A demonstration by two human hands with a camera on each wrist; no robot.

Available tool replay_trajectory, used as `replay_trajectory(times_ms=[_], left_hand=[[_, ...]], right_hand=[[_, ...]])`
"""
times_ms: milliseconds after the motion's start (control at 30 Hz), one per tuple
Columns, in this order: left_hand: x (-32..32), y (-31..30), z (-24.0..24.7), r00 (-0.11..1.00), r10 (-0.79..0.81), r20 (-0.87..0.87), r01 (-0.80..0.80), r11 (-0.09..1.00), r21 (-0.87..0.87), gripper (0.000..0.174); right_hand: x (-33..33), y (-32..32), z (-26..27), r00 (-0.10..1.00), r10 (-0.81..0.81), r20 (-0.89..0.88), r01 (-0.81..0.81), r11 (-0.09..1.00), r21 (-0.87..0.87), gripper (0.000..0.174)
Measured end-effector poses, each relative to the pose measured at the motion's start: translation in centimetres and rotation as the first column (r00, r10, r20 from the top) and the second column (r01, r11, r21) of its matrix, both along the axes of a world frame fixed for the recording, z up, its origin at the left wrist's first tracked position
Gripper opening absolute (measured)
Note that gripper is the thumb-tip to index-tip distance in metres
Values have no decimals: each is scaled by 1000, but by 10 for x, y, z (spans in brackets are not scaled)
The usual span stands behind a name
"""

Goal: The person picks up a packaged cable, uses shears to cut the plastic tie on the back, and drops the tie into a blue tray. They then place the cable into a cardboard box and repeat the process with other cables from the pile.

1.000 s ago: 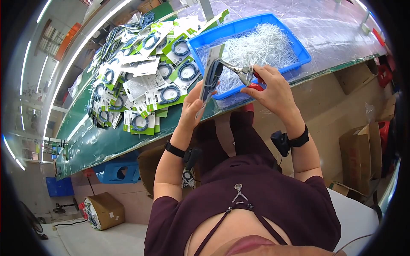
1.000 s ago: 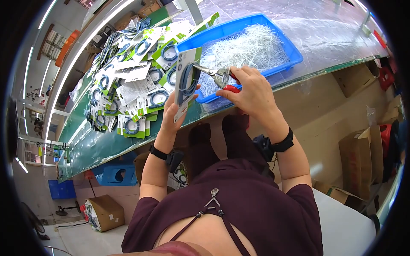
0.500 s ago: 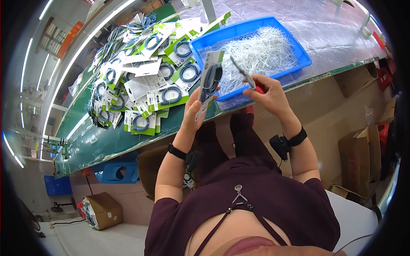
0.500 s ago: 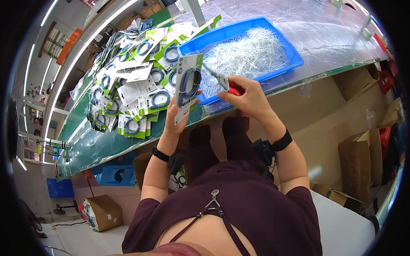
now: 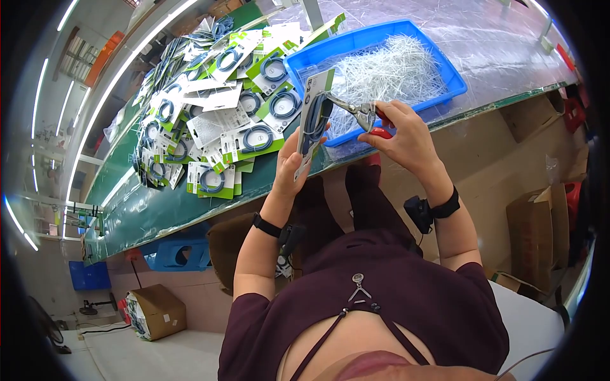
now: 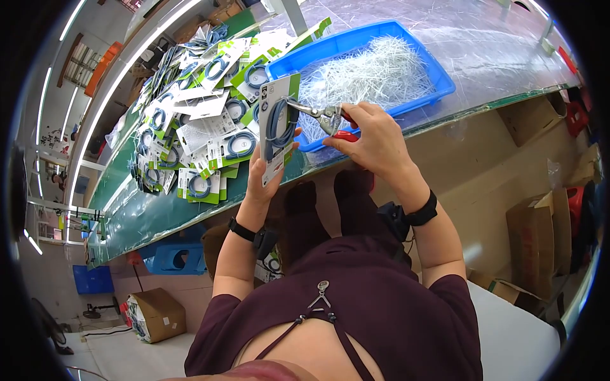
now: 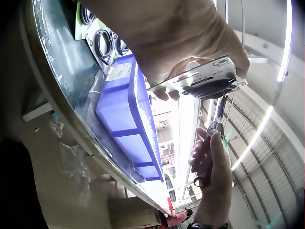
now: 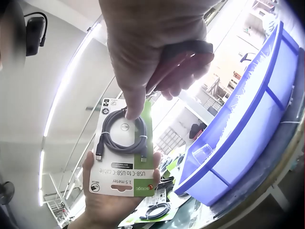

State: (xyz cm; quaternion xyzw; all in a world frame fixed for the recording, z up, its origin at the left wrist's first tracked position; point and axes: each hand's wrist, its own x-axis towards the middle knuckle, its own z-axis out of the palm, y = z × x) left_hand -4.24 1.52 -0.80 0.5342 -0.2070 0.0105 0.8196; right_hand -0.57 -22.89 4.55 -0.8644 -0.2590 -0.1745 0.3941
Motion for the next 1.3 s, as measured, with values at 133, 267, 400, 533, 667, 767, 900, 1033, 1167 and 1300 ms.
replay_trajectory(times_ms=[133,267,400,533,667,767,900,1033,1167,1300], left_hand=[[3,4,-6,998,28,54,-31,998,50,80],[4,10,-10,985,95,146,-120,977,175,79],[9,22,-11,943,127,308,-241,897,371,79],[9,21,-15,939,107,328,-235,893,383,79],[1,12,-15,994,33,104,-51,983,176,80],[-9,1,-17,996,-93,-17,94,993,69,81],[-17,-13,-14,995,-80,-53,81,996,21,84],[-23,-11,-18,991,-88,-100,90,996,7,83],[-28,-10,-18,986,-98,-132,99,995,0,81],[-36,-8,-17,982,-50,-183,49,999,-10,78]], right_hand=[[-1,1,3,999,-22,49,24,999,-42,58],[-2,-1,3,994,-16,106,24,997,-73,58],[-4,-3,4,1000,-27,-8,26,993,-115,59],[0,-5,1,993,22,-113,-36,992,-121,55],[7,6,-10,867,194,-460,-83,965,250,45],[19,19,-16,909,375,-183,-148,700,699,36],[24,31,-13,976,216,18,-200,861,469,33],[16,39,-13,973,207,-105,-127,853,506,30],[17,47,-19,970,228,-79,-142,804,578,28],[16,61,-14,980,194,33,-184,848,497,26]])
